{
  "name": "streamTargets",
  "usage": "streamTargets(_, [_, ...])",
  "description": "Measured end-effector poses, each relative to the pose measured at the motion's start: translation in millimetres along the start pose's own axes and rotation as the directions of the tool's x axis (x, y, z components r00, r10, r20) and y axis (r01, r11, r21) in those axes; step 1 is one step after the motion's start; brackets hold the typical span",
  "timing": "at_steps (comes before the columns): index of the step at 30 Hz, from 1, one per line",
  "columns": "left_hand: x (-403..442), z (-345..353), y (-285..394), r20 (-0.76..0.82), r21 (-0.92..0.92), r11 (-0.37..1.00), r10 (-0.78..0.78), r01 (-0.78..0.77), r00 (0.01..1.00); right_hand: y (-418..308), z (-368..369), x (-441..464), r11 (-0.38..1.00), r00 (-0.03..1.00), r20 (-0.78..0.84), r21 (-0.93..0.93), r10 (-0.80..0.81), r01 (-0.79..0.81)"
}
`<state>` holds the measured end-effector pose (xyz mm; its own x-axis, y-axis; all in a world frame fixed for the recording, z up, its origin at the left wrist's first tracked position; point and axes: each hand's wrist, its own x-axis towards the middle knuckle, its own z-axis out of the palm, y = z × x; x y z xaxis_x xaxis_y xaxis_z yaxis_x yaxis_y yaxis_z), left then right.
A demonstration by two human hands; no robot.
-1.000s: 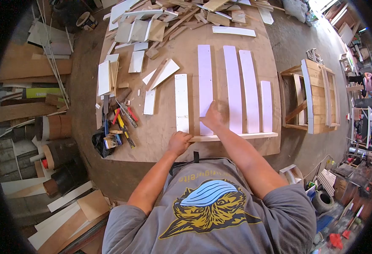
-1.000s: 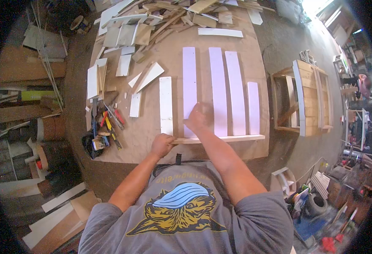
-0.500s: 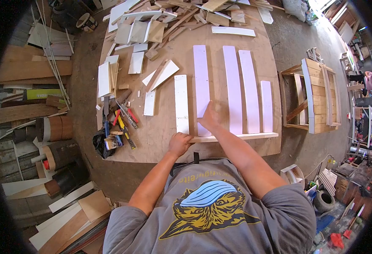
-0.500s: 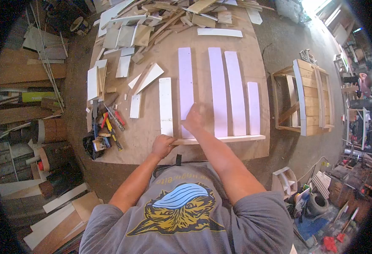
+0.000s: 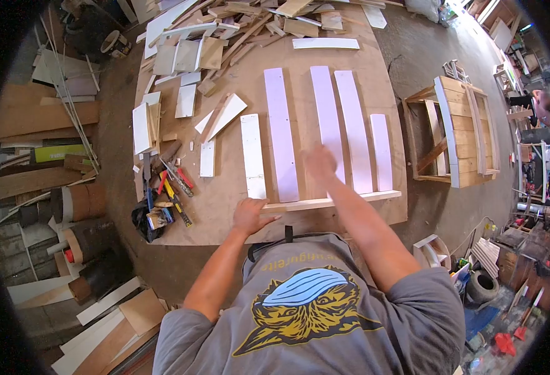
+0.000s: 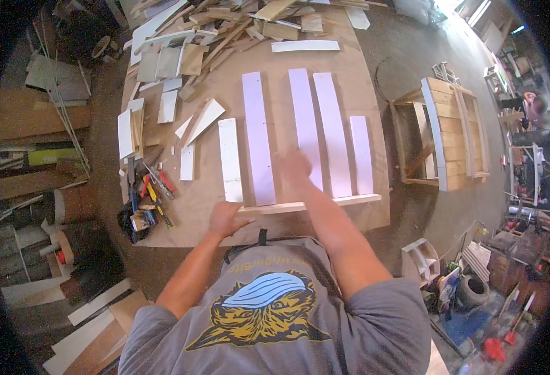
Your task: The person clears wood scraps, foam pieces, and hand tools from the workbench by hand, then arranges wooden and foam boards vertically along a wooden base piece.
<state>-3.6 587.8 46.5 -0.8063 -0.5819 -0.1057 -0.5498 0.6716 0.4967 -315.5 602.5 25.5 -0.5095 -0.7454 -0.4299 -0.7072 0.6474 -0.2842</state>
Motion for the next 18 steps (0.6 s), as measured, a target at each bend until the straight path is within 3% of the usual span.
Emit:
streamTargets(2, [2,-4,-2,-0.019,0.028,0.999,-0.041,0.041,0.999,44,-21,16,0.986,0.99,-0.101,-0.125,0.097,-0.11])
streamTargets(3, [4,-4,-3,-0.085,0.026,0.998,-0.051,0.053,0.995,61,-33,24,0.959,0.958,-0.125,-0.082,0.26,-0.271])
streamTargets(6, [18,-4,3,-0.242,-0.011,0.996,-0.09,0.09,0.966,104,-51,14,0.929,0.929,-0.14,-0.095,0.343,-0.358])
streamTargets(10, [48,-7,33,-0.368,-0.106,0.99,-0.122,0.088,0.922,140,-39,23,0.949,0.955,-0.013,-0.106,0.296,-0.296])
streamTargets(12, [64,-3,54,-0.41,-0.164,0.982,-0.151,0.091,0.899,151,-30,30,0.965,0.969,-0.058,-0.099,0.24,-0.244])
streamTargets(15, [84,12,78,-0.401,-0.236,0.966,-0.197,0.107,0.894,155,-41,37,0.982,0.98,-0.08,-0.015,0.185,-0.187])
streamTargets(18, [104,10,111,-0.332,-0.43,0.892,-0.301,0.141,0.894,136,-88,38,0.978,0.986,-0.058,0.15,0.158,-0.148])
